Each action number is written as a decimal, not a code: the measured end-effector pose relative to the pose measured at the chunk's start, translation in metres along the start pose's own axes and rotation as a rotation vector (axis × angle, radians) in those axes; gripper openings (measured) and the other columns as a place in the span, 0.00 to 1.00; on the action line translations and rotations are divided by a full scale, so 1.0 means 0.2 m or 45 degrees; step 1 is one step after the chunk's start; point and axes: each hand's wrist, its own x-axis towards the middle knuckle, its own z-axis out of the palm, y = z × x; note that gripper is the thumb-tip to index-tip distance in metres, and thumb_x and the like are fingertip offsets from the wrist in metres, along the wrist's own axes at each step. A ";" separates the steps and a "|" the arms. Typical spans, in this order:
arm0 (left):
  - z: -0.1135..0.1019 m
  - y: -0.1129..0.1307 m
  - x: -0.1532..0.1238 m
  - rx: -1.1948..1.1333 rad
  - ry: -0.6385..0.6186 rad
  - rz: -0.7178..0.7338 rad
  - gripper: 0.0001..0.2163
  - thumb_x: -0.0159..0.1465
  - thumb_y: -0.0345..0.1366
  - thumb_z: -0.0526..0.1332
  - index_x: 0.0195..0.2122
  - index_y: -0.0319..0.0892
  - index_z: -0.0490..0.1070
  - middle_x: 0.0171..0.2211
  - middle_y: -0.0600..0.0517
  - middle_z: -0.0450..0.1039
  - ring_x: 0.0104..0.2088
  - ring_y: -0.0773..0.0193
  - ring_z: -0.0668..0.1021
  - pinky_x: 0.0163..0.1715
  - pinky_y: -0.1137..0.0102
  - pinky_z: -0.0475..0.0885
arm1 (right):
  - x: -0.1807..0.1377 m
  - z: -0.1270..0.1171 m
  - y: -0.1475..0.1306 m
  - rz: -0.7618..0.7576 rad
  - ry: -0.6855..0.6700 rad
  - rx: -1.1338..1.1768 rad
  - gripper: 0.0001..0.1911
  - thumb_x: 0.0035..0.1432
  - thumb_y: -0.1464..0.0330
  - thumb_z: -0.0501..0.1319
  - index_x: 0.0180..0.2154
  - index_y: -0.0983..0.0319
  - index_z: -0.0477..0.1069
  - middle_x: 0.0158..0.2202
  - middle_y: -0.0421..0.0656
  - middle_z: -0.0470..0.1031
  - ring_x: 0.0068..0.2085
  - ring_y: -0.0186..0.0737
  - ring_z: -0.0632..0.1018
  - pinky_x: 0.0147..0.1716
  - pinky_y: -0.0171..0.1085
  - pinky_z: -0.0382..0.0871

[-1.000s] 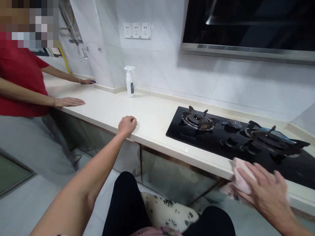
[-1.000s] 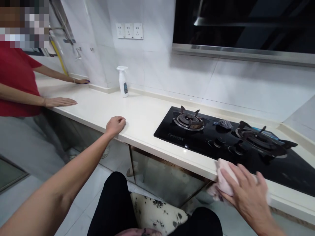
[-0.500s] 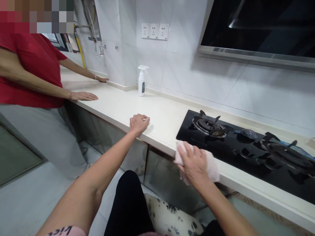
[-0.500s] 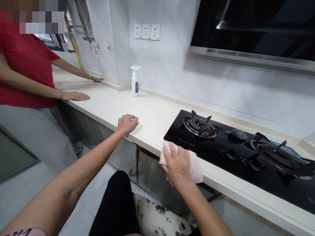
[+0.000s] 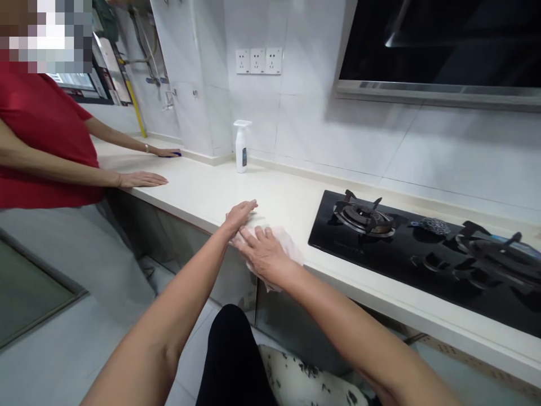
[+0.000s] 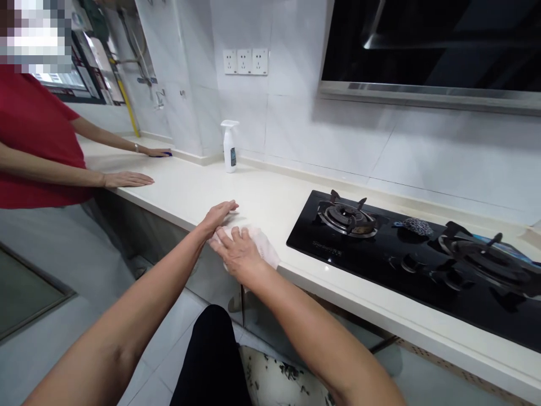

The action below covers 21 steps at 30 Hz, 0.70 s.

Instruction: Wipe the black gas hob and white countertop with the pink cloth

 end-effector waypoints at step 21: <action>-0.07 0.00 -0.03 -0.414 -0.319 -0.058 0.32 0.58 0.64 0.63 0.51 0.41 0.80 0.60 0.42 0.77 0.61 0.49 0.76 0.60 0.61 0.73 | 0.35 0.07 -0.11 0.587 0.079 0.073 0.43 0.61 0.45 0.67 0.63 0.71 0.67 0.64 0.65 0.68 0.56 0.64 0.71 0.56 0.59 0.62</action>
